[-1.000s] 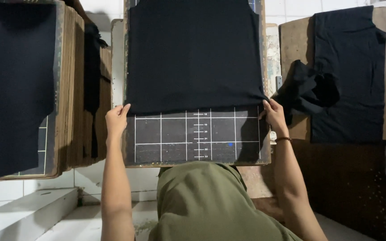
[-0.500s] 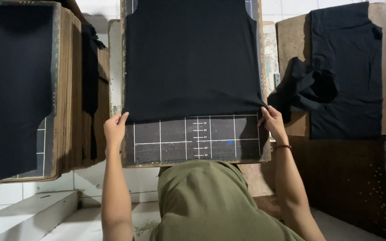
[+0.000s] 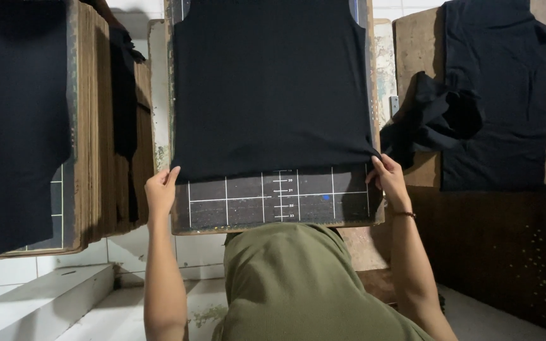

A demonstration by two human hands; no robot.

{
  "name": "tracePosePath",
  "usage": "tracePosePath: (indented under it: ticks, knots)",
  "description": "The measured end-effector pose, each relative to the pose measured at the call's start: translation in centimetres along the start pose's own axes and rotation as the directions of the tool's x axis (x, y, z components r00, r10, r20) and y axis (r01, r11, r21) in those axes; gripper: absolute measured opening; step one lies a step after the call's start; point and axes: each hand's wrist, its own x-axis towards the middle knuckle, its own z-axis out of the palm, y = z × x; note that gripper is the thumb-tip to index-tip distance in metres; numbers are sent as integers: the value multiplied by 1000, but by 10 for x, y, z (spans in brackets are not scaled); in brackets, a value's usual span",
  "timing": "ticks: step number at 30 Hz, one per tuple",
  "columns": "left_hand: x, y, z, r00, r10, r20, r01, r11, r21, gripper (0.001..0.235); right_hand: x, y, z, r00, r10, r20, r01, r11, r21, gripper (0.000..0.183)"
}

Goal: The person unfolds a black t-shirt and lays it flat on a gridded cutting board. They smooth the fabric with their hands, then fold the shirt in half and place it on a stack of other folded shirts to the left. The process is repeated with a second black t-shirt.

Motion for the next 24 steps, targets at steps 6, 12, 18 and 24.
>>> tracePosePath:
  ticks: [6, 12, 18, 24]
  knots:
    - [-10, -5, 0, 1000, -5, -9, 5, 1000, 3, 32, -8, 2, -1, 999, 40, -14, -39, 998, 41, 16]
    - [-19, 1, -1, 999, 18, -37, -19, 1000, -19, 37, -20, -2, 0, 997, 74, -23, -72, 995, 71, 18]
    - [-36, 22, -9, 999, -41, -3, 41, 999, -36, 39, -24, -6, 0, 998, 55, -6, -55, 998, 9, 17]
    - [-34, -4, -4, 999, -34, -3, 34, 999, -3, 31, -32, -5, -1, 999, 34, 0, -34, 999, -10, 19]
